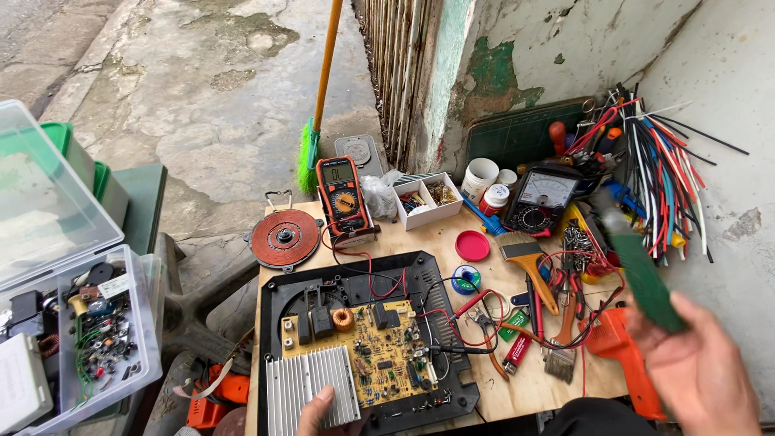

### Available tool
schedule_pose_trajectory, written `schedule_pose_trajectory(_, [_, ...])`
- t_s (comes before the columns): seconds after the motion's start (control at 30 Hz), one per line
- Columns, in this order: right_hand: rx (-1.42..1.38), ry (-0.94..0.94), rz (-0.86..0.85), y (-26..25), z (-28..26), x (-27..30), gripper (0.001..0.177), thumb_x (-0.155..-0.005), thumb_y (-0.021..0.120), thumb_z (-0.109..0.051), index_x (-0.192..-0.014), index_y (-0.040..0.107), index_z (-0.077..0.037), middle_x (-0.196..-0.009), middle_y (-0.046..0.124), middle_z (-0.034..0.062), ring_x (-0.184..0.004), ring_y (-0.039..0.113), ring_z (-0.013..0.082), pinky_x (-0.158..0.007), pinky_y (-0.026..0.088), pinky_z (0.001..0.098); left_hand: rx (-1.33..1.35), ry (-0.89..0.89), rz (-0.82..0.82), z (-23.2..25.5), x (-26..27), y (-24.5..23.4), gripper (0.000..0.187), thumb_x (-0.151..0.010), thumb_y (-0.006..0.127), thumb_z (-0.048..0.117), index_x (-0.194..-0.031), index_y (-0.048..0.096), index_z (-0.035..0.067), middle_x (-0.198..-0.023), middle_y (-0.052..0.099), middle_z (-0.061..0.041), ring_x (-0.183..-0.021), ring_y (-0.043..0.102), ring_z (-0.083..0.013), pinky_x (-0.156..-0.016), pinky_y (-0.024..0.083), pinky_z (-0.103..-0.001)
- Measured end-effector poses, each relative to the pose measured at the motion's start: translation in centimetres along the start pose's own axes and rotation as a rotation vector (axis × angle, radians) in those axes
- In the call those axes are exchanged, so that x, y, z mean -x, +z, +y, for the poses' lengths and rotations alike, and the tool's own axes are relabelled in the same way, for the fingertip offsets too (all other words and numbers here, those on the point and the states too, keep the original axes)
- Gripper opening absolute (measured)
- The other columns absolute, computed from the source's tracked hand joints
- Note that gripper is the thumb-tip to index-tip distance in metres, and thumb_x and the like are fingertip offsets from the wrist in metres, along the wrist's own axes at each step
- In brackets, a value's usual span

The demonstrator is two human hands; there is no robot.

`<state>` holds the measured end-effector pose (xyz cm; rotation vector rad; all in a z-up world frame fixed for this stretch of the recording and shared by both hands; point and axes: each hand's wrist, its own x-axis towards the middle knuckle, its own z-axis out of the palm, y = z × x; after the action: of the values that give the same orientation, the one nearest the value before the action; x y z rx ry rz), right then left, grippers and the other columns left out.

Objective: The person uses pliers to remove a component from a circuit board and then uses a multimeter to test the board. They also handle a heatsink and a small green component during the process.

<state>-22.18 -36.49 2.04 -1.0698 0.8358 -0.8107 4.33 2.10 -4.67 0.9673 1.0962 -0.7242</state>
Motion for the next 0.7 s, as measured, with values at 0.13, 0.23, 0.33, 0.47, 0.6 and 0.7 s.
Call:
schedule_pose_trajectory(0.13, [-0.353,0.211,-0.474,-2.6,5.5,1.6,0.072,-0.123,0.081,-0.043,-0.169,0.037,-0.008,-0.133,0.07,0.0099,-0.094,0.067,0.0196,-0.07,0.05,0.0534,0.245,0.298,-0.353,-2.6,-3.9,-2.1,0.036,-0.088,0.071,0.01,-0.124,0.074,0.009,-0.161,0.063,-0.022,-0.147,0.062,-0.0554,-0.105,0.06,-0.07])
schedule_pose_trajectory(0.23, [-0.419,0.109,-0.527,6.1,4.4,6.2,0.064,-0.114,0.079,-0.027,-0.166,0.055,0.002,-0.107,0.066,0.0124,-0.08,0.057,0.0239,-0.071,0.046,0.0377,0.281,0.238,-0.183,0.2,8.0,-0.1,0.081,-0.089,0.066,0.005,-0.168,0.056,0.02,-0.148,0.072,-0.015,-0.129,0.067,-0.0404,-0.097,0.056,-0.065])
schedule_pose_trajectory(0.33, [-0.781,0.155,-1.089,11.5,3.9,8.3,0.087,-0.123,0.112,-0.016,-0.167,0.04,0.005,-0.149,0.062,0.0287,-0.111,0.069,0.0432,-0.087,0.044,0.0517,0.275,0.209,-0.106,1.3,11.5,-1.0,0.079,-0.089,0.075,0.005,-0.164,0.058,0.02,-0.144,0.074,-0.015,-0.127,0.07,-0.0387,-0.087,0.06,-0.057])
schedule_pose_trajectory(0.47, [-0.585,0.292,-0.963,16.2,2.7,12.0,0.075,-0.12,0.101,-0.018,-0.169,0.046,-0.001,-0.14,0.061,0.0277,-0.1,0.065,0.0418,-0.08,0.042,0.0514,0.278,0.269,-0.097,2.6,15.0,-2.7,0.079,-0.087,0.076,0.004,-0.163,0.06,0.019,-0.143,0.075,-0.015,-0.125,0.07,-0.0381,-0.09,0.06,-0.055])
schedule_pose_trajectory(0.6, [-0.361,0.42,-0.825,17.4,5.7,14.2,0.067,-0.117,0.09,-0.019,-0.171,0.051,-0.007,-0.13,0.061,0.027,-0.089,0.06,0.041,-0.073,0.04,0.0514,0.271,0.302,-0.093,3.1,16.0,-4.3,0.08,-0.086,0.077,0.003,-0.163,0.062,0.018,-0.142,0.075,-0.016,-0.122,0.071,-0.0375,-0.092,0.059,-0.053])
schedule_pose_trajectory(0.7, [-0.199,0.51,-0.72,18.0,7.6,18.3,0.064,-0.115,0.082,-0.019,-0.172,0.054,-0.011,-0.123,0.061,0.0265,-0.081,0.056,0.0406,-0.068,0.039,0.0515,0.255,0.331,-0.09,2.3,13.5,-5.9,0.08,-0.085,0.078,0.002,-0.162,0.064,0.017,-0.141,0.076,-0.016,-0.121,0.071,-0.0371,-0.094,0.059,-0.052])
